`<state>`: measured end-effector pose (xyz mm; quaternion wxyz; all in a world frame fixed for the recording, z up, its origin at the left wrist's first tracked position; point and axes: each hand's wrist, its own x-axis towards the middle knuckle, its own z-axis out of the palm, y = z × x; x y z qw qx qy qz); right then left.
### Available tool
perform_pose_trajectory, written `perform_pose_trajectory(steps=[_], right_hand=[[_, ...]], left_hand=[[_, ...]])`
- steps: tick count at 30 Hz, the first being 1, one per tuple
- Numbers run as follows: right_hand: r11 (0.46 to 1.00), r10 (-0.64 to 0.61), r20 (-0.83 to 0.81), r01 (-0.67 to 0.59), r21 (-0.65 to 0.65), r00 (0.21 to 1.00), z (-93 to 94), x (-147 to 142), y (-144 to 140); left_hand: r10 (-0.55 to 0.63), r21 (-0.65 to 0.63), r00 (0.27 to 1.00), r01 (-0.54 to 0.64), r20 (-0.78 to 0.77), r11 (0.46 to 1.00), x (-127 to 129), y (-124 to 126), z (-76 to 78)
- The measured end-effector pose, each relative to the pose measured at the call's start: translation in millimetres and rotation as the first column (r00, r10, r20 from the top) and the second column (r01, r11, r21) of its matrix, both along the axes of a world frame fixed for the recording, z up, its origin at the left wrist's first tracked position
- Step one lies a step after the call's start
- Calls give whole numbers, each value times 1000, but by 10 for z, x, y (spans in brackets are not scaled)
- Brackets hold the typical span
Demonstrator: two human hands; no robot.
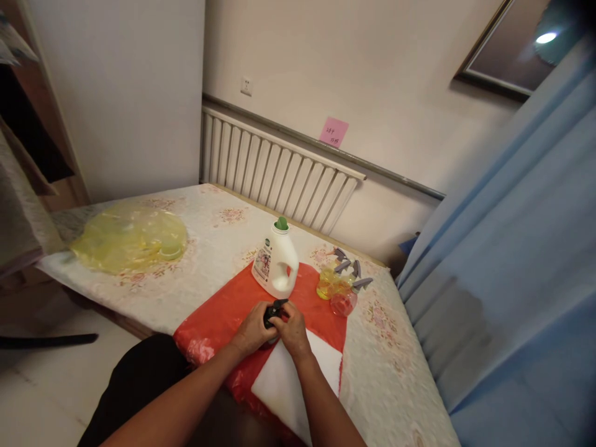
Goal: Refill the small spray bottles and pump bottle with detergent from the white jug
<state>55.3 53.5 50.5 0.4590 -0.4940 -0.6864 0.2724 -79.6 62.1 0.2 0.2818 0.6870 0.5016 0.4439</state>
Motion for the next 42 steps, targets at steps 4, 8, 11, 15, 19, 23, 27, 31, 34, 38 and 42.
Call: perform_pose_trajectory(steps=[4,8,11,15,19,23,27,31,34,38,42], right_hand=[[999,-42,28,42,18,999,-11,-24,12],[995,-93,60,91,30,994,-20,-53,30],[989,-145,82,143,38,986,-44,-84,51],[985,-172,95,169,44,981,-68,-101,58],[1000,-21,-7,21,2,1000,-38,-19,22],[994,84,-78,-89,-66,993,7,64,-6],[998,18,-47,-21,-51,999,-2,23,13],[999,-34,-27,33,-39,999,-42,-39,43],[999,-18,-31,17,-41,999,-61,-17,43],[992,66,-82,-74,-103,994,-60,41,26],[996,-8,-42,4,-86,999,-52,8,29]], left_hand=[[-4,4,1000,4,7,1000,0,-2,0],[-11,-7,1000,11,10,1000,-4,4,-10],[-12,-5,1000,12,10,1000,-6,11,-22],[-10,-2,1000,10,10,1000,-8,12,-35],[-13,-8,1000,13,8,1000,-8,7,-29],[-11,-13,1000,11,8,1000,-3,-2,-6],[-15,-12,1000,15,8,1000,-6,2,-12],[-16,-12,1000,16,8,1000,-16,26,-65],[-14,-12,1000,15,5,1000,-18,39,-93],[-9,-10,1000,9,12,1000,-9,38,-84],[-19,-9,1000,19,15,1000,-6,33,-72]])
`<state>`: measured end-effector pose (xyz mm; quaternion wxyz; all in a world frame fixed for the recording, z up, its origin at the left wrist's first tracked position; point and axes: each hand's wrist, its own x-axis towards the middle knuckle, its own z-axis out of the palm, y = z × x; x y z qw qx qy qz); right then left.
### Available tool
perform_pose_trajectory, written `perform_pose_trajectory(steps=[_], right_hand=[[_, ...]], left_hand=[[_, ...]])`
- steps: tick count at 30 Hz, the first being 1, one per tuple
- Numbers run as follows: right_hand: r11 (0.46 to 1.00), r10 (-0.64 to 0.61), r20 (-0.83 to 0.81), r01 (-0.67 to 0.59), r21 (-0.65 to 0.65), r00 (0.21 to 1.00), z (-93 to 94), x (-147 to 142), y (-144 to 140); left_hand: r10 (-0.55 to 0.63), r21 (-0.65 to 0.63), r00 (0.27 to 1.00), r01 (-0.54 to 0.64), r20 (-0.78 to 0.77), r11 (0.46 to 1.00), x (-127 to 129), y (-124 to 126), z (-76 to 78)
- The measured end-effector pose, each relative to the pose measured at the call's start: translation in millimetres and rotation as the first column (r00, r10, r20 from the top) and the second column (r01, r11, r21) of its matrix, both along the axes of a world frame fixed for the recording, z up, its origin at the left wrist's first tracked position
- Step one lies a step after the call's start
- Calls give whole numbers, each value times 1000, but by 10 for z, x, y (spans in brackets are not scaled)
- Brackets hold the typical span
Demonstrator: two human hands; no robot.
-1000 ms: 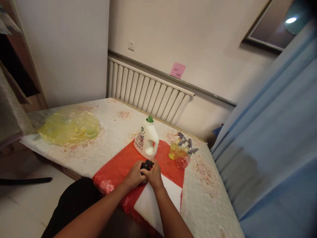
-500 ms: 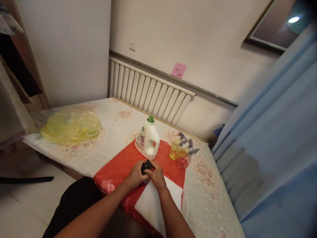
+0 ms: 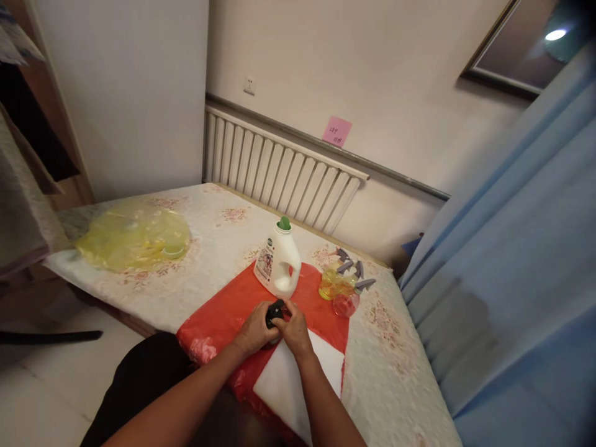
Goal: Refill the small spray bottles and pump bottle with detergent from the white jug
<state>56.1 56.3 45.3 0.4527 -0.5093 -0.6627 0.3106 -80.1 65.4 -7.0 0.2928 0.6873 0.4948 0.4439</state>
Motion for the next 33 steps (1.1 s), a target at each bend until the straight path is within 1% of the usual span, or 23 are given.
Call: perform_pose_trajectory(steps=[2,6,12,15,20,25,28,30,33], right_hand=[[999,-33,12,33,19,999,0,-42,10],[998,-42,18,42,42,999,7,-94,18],[999,35,-16,-35,16,999,34,-29,-14],[999,40,-34,-40,-1,999,29,-10,-10],[1000,-29,-34,29,1,999,15,-46,-6],[991,-132,-32,132,12,991,-14,-123,-48],[986,-167,-33,167,11,985,-39,-156,-64],[987,-161,-36,161,6,986,-46,-154,-64],[995,-97,-49,97,-2,994,-38,-114,-50]], left_hand=[[2,1,1000,-2,0,1000,-2,1,-8],[15,4,1000,-15,3,1000,-3,11,-39],[23,10,1000,-23,10,1000,12,11,-46],[20,14,1000,-21,19,1000,10,0,-28],[-1,32,1000,0,26,999,-1,-8,-16],[1,36,1000,-2,26,999,1,10,-52],[2,34,1000,-3,21,999,3,21,-64],[3,34,1000,-3,17,999,3,21,-58],[6,35,1000,-6,14,999,2,10,-35]])
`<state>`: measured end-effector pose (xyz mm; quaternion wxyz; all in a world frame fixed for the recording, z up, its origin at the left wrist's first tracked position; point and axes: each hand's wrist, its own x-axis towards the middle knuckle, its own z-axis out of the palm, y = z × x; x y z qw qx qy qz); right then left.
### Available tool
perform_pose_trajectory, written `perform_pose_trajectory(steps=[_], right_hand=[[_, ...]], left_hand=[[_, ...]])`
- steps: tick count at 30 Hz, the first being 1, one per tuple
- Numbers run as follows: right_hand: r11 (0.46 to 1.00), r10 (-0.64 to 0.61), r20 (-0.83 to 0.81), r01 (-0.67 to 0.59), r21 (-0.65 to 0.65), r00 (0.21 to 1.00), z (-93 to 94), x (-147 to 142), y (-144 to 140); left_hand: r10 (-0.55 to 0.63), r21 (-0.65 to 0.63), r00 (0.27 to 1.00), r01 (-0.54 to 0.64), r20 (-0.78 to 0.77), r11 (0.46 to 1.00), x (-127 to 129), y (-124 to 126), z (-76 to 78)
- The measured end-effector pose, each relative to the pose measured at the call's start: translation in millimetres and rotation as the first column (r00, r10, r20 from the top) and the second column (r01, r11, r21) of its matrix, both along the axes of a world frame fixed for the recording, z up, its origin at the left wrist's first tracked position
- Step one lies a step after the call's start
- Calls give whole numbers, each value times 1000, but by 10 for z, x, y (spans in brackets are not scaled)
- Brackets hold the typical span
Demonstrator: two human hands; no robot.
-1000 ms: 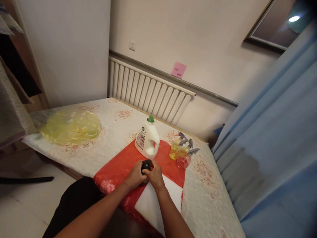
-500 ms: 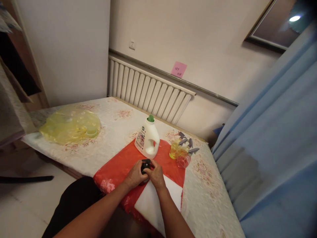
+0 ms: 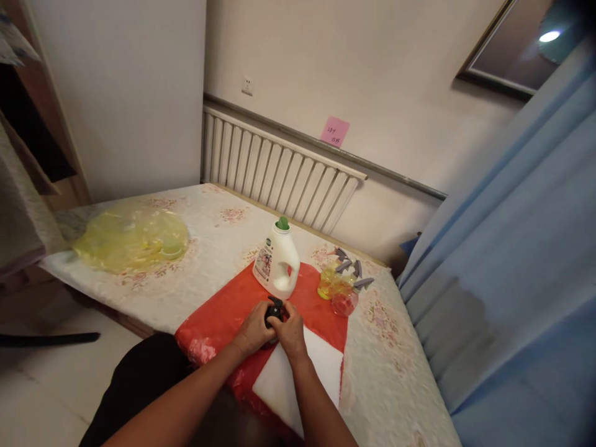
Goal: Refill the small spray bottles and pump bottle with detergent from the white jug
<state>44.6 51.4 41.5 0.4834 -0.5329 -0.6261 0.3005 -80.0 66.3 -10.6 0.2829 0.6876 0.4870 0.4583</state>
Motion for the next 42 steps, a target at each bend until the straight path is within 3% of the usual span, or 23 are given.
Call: perform_pose_trajectory(steps=[4,7,26,42], right_hand=[[996,91,-4,-91,1,996,17,64,36],[996,93,4,-93,2,996,18,77,54],[981,-190,17,189,34,982,14,-137,-58],[975,-219,10,218,46,976,-27,-154,-69]], left_hand=[[4,-2,1000,-4,4,1000,3,-16,24],[7,-4,1000,-7,4,1000,8,-17,28],[25,5,1000,-25,18,1000,9,-42,83],[19,4,1000,-19,9,1000,7,-44,83]])
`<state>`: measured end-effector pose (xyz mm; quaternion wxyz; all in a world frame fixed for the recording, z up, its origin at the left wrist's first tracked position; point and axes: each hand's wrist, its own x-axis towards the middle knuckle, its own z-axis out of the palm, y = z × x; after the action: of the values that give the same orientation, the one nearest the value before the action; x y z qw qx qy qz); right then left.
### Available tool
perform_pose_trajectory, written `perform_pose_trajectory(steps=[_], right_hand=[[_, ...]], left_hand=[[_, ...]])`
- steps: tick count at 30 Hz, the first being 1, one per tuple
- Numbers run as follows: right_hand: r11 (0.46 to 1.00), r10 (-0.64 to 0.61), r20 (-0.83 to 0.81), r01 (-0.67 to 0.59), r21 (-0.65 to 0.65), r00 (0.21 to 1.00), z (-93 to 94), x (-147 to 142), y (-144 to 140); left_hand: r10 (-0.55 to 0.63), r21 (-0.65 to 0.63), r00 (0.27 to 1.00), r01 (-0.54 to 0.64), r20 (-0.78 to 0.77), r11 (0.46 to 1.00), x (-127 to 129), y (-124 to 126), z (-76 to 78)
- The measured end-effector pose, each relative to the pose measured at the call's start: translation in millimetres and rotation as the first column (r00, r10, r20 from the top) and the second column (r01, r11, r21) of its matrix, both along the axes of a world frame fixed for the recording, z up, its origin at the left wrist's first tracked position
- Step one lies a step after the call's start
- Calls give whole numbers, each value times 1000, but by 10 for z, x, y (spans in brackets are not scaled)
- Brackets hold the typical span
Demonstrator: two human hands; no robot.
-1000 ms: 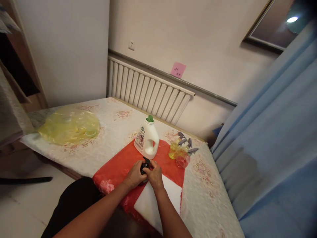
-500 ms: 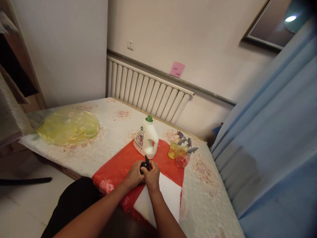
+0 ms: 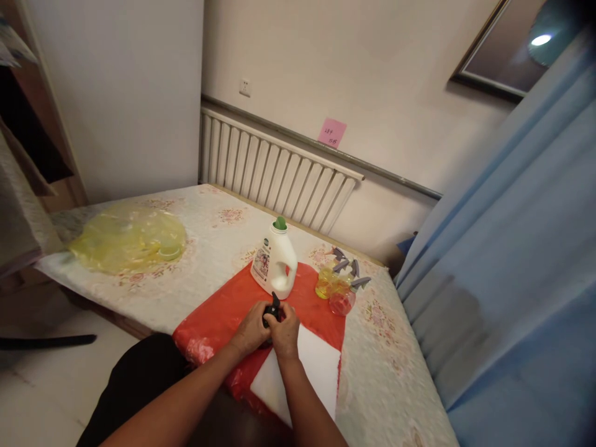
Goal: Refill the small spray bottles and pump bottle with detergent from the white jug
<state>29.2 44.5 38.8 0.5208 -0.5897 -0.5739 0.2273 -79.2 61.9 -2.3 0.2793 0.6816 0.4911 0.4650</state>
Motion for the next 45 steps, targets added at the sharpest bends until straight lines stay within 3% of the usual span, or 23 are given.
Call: perform_pose_trajectory(steps=[8,17,22,35,40,45], right_hand=[[1000,25,-52,-25,10,998,-180,143,3],[998,-41,108,37,41,993,-530,965,-353],[996,-53,228,36,76,972,-736,1227,-588],[971,-96,398,-2,239,912,-950,1230,-631],[960,-128,424,6,279,897,-984,1221,-608],[951,-162,446,17,310,880,-1006,1211,-586]], left_hand=[[-4,-8,1000,4,-19,1000,2,-12,25],[6,-79,999,-9,-36,997,-33,-1,32],[3,-106,999,-9,-53,994,-75,-25,78],[36,40,975,-28,-219,999,-237,127,239],[25,101,896,23,-444,995,-213,217,309],[-5,88,843,62,-538,994,-239,274,351]])
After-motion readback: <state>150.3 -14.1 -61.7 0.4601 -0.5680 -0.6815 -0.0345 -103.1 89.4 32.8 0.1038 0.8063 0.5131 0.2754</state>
